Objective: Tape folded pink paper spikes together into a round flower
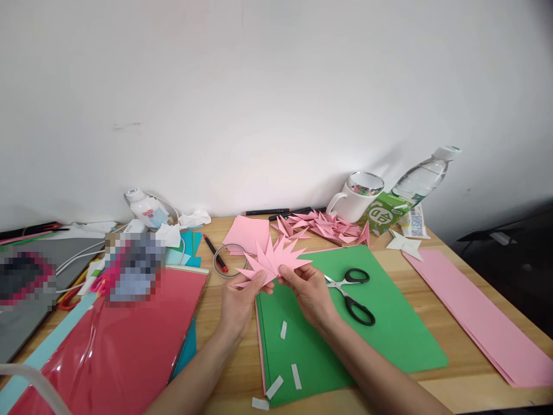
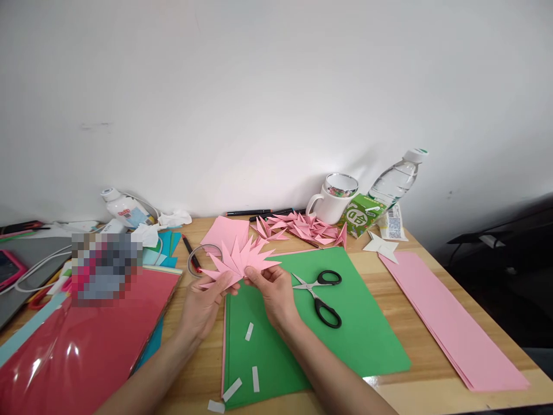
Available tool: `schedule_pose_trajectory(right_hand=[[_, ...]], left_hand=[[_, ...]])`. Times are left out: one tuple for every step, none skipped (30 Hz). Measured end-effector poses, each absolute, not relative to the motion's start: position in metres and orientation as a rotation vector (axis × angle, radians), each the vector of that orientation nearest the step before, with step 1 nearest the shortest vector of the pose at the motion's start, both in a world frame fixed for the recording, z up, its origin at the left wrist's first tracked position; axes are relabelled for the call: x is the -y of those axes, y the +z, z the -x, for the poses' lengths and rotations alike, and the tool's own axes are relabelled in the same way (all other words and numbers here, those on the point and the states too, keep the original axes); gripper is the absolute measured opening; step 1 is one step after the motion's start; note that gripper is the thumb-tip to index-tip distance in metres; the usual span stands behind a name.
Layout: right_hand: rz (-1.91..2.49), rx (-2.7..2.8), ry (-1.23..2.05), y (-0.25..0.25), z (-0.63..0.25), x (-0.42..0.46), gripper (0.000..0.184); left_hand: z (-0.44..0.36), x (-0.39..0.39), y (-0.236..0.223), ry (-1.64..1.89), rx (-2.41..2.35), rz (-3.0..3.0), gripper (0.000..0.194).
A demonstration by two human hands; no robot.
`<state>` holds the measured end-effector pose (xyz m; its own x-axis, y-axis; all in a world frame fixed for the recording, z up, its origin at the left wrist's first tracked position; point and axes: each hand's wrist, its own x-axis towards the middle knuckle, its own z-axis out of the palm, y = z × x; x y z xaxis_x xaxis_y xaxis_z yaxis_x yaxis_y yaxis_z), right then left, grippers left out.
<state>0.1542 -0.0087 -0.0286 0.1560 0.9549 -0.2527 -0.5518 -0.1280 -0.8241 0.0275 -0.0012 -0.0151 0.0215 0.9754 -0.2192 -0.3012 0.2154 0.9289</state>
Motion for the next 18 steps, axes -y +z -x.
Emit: schedule_pose_trajectory(right_hand=[[0.980,0.527,1.395,-0.027,-0.155,0.008,0.028],[0.944,0.519,1.387,-0.026,-0.156,0.008,0.028],[0.907,0.504,1.377,-0.024,-0.158,0.007,0.028],[0.874,0.480,1.369,-0.022,-0.161,0.005,0.028],[0.847,0.444,1.354,-0.021,-0.165,0.003,0.027],[0.827,0.410,1.349,-0.020,-0.170,0.001,0.028],[0.821,0.380,1.348,-0.019,-0.175,-0.002,0.028],[0.825,0.362,1.341,-0.019,-0.180,-0.004,0.026],[0.845,0.372,1.332,-0.019,-0.184,-0.005,0.027],[0.875,0.397,1.325,-0.019,-0.188,-0.006,0.029],[0.908,0.437,1.327,-0.020,-0.190,-0.006,0.032],[0.945,0.485,1.345,-0.020,-0.191,-0.006,0.036],[0.979,0.539,1.373,-0.020,-0.191,-0.006,0.040],[1.011,0.600,1.410,-0.021,-0.190,-0.005,0.040],[1.041,0.667,1.450,-0.020,-0.188,-0.004,0.039],[1.067,0.738,1.483,-0.020,-0.186,-0.003,0.037],[1.094,0.815,1.500,-0.020,-0.185,-0.002,0.035],[1.122,0.897,1.496,-0.021,-0.183,-0.001,0.034]], left_hand=[[-0.028,0.002,-0.015,1.172,-1.075,-0.838,0.019],[-0.028,0.003,-0.015,1.151,-1.055,-0.864,0.018],[-0.028,0.004,-0.015,1.125,-1.026,-0.899,0.018],[-0.027,0.004,-0.014,1.097,-0.993,-0.942,0.019],[-0.026,0.005,-0.013,1.065,-0.966,-0.989,0.021],[-0.025,0.005,-0.012,1.034,-0.944,-1.031,0.024],[-0.023,0.004,-0.011,1.015,-0.928,-1.062,0.027],[-0.022,0.003,-0.011,1.015,-0.920,-1.075,0.029],[-0.020,0.001,-0.010,1.027,-0.923,-1.067,0.030],[-0.018,-0.001,-0.010,1.055,-0.928,-1.038,0.031],[-0.015,-0.004,-0.010,1.090,-0.940,-0.994,0.031],[-0.012,-0.008,-0.011,1.125,-0.964,-0.943,0.030],[-0.009,-0.013,-0.012,1.162,-0.991,-0.887,0.030],[-0.005,-0.017,-0.013,1.198,-1.021,-0.827,0.031],[-0.001,-0.022,-0.014,1.253,-1.064,-0.765,0.030],[0.004,-0.027,-0.014,1.307,-1.103,-0.722,0.029],[0.008,-0.032,-0.015,1.351,-1.127,-0.705,0.025],[0.012,-0.035,-0.016,1.387,-1.146,-0.691,0.023]])
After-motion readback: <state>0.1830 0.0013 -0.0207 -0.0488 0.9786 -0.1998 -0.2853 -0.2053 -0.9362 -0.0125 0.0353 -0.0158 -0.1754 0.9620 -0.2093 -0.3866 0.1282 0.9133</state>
